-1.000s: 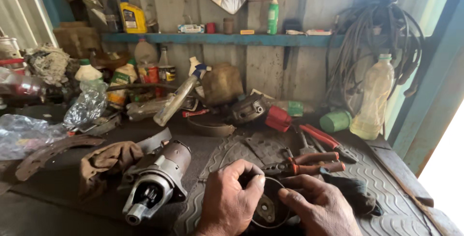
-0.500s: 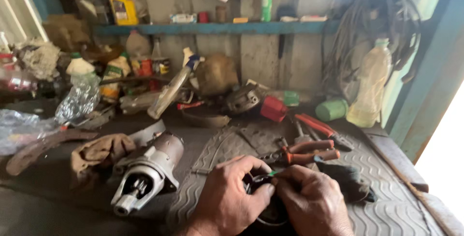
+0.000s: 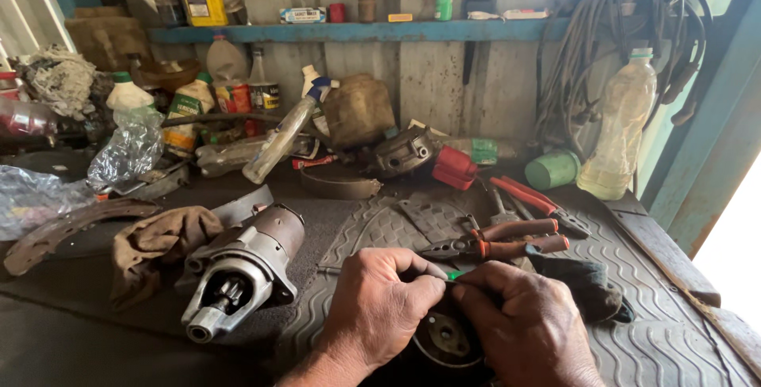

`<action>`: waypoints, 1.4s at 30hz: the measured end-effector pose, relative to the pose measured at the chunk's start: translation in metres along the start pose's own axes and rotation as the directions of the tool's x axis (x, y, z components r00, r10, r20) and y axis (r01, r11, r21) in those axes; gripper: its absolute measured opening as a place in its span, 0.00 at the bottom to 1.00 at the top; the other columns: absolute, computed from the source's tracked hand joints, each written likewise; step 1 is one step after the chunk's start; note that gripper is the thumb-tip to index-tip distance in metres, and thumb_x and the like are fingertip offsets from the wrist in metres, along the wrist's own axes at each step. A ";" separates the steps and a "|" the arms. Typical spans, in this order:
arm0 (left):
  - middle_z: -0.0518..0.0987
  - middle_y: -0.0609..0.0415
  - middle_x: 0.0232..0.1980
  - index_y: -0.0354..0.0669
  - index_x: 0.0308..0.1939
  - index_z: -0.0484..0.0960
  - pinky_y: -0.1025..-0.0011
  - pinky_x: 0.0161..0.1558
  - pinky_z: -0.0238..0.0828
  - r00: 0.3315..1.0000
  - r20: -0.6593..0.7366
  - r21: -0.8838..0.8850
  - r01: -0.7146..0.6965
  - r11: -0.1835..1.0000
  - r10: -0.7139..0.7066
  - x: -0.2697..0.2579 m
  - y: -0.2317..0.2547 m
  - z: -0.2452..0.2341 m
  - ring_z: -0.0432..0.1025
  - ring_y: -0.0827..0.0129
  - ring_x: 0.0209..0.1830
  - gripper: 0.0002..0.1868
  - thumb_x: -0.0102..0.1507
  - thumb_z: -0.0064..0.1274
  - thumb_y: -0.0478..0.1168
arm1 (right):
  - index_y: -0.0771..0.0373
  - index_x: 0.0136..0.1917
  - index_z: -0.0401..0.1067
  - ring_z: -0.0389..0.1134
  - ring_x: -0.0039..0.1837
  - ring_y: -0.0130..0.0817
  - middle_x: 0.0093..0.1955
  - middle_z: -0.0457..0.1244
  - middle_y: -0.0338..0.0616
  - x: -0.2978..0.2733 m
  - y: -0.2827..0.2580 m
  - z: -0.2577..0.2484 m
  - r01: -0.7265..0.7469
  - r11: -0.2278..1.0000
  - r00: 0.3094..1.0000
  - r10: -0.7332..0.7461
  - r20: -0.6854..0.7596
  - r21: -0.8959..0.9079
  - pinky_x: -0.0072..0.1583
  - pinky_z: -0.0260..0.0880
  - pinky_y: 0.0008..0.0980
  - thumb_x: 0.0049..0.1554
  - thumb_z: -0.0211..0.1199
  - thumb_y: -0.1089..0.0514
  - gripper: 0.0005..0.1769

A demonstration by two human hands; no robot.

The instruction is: The person wipes the inside of a metal starter motor housing with a cloth and uses a screwdriver to probe the internal parts. They hold the cylindrical housing and rotate it while working on it.

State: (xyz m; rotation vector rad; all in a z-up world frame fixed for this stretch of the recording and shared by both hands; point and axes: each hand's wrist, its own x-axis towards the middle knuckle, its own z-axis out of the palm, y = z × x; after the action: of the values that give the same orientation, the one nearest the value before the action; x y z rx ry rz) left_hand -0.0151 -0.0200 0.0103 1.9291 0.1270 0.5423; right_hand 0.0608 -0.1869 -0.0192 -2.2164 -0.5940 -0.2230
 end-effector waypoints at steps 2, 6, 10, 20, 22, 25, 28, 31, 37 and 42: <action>0.86 0.50 0.23 0.38 0.30 0.90 0.71 0.28 0.74 1.000 -0.025 -0.001 0.014 1.000 -0.014 0.000 -0.001 0.003 0.77 0.74 0.23 0.10 0.52 0.59 0.41 | 0.51 0.47 0.85 0.77 0.46 0.37 0.41 0.75 0.43 0.000 -0.004 -0.002 -0.008 1.000 1.000 0.008 0.004 -0.004 0.50 0.76 0.36 0.51 0.70 0.46 0.13; 0.85 0.52 0.24 0.43 0.31 0.90 0.73 0.30 0.75 0.997 -0.068 0.192 -0.008 0.981 0.022 -0.001 0.002 0.008 0.80 0.74 0.22 0.11 0.50 0.62 0.44 | 0.50 0.46 0.84 0.77 0.46 0.42 0.39 0.74 0.47 -0.005 -0.015 -0.005 -0.023 0.996 0.999 0.021 -0.028 -0.084 0.50 0.75 0.38 0.49 0.71 0.46 0.13; 0.84 0.52 0.24 0.43 0.28 0.90 0.72 0.29 0.75 0.988 -0.066 0.210 -0.124 0.970 0.141 -0.001 0.000 0.007 0.79 0.74 0.22 0.10 0.52 0.61 0.45 | 0.52 0.47 0.84 0.78 0.46 0.40 0.40 0.74 0.46 -0.004 -0.022 -0.008 -0.043 0.998 0.999 0.043 -0.010 -0.041 0.51 0.76 0.38 0.51 0.70 0.46 0.13; 0.80 0.58 0.23 0.37 0.36 0.91 0.75 0.29 0.67 0.994 0.103 -0.081 -0.032 0.996 0.041 0.006 -0.011 -0.001 0.70 0.79 0.24 0.16 0.58 0.59 0.47 | 0.55 0.50 0.84 0.77 0.47 0.34 0.41 0.76 0.43 -0.001 -0.016 -0.013 -0.096 0.995 0.995 0.096 0.031 0.030 0.52 0.76 0.34 0.52 0.69 0.48 0.15; 0.82 0.59 0.26 0.37 0.38 0.91 0.75 0.31 0.69 0.990 0.129 -0.080 -0.053 0.995 0.063 0.005 -0.008 -0.004 0.72 0.80 0.26 0.15 0.57 0.59 0.45 | 0.56 0.49 0.84 0.76 0.46 0.33 0.41 0.76 0.43 0.000 -0.016 -0.014 -0.157 0.987 0.987 0.155 0.045 0.046 0.52 0.76 0.35 0.52 0.69 0.48 0.15; 0.86 0.61 0.29 0.38 0.38 0.89 0.77 0.33 0.75 0.983 0.122 -0.057 -0.131 0.990 0.137 0.001 -0.004 -0.003 0.77 0.82 0.28 0.13 0.54 0.60 0.41 | 0.55 0.50 0.85 0.76 0.45 0.32 0.41 0.77 0.42 0.000 -0.019 -0.015 -0.117 0.992 0.993 0.116 0.022 0.053 0.51 0.77 0.35 0.52 0.69 0.49 0.15; 0.87 0.57 0.27 0.38 0.35 0.89 0.74 0.30 0.75 0.993 0.062 0.029 -0.099 0.995 0.097 0.001 0.002 -0.002 0.77 0.79 0.25 0.09 0.54 0.60 0.39 | 0.55 0.49 0.83 0.76 0.44 0.34 0.39 0.75 0.45 -0.001 -0.023 -0.015 -0.203 0.979 0.979 0.203 0.013 0.032 0.51 0.76 0.37 0.50 0.71 0.46 0.16; 0.87 0.56 0.27 0.41 0.33 0.89 0.74 0.30 0.76 0.991 -0.004 0.135 -0.131 0.982 0.133 0.000 0.005 -0.002 0.80 0.77 0.25 0.07 0.55 0.61 0.40 | 0.56 0.49 0.83 0.76 0.47 0.34 0.41 0.76 0.45 0.000 -0.019 -0.012 -0.164 0.986 0.986 0.164 0.033 0.014 0.52 0.76 0.36 0.52 0.69 0.48 0.15; 0.84 0.51 0.29 0.44 0.31 0.86 0.68 0.31 0.76 0.893 -0.002 0.337 -0.424 0.840 0.451 -0.003 0.003 -0.008 0.82 0.62 0.29 0.03 0.55 0.61 0.38 | 0.52 0.52 0.83 0.76 0.50 0.44 0.45 0.74 0.47 -0.001 -0.015 -0.005 0.104 0.994 0.993 -0.105 -0.059 -0.032 0.51 0.74 0.41 0.49 0.72 0.46 0.18; 0.82 0.51 0.31 0.44 0.31 0.83 0.58 0.33 0.73 0.807 0.120 0.463 -0.561 0.687 0.578 -0.006 0.004 -0.008 0.78 0.51 0.33 0.01 0.56 0.58 0.35 | 0.51 0.50 0.79 0.76 0.50 0.45 0.41 0.72 0.49 -0.008 -0.036 -0.014 -0.091 0.986 0.995 0.096 0.024 -0.136 0.53 0.75 0.42 0.48 0.73 0.45 0.18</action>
State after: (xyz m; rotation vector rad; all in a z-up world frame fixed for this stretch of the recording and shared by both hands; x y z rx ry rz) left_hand -0.0248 -0.0167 0.0143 2.4557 -0.3781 1.0408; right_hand 0.0368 -0.1799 0.0113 -2.3756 -0.5028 -0.1852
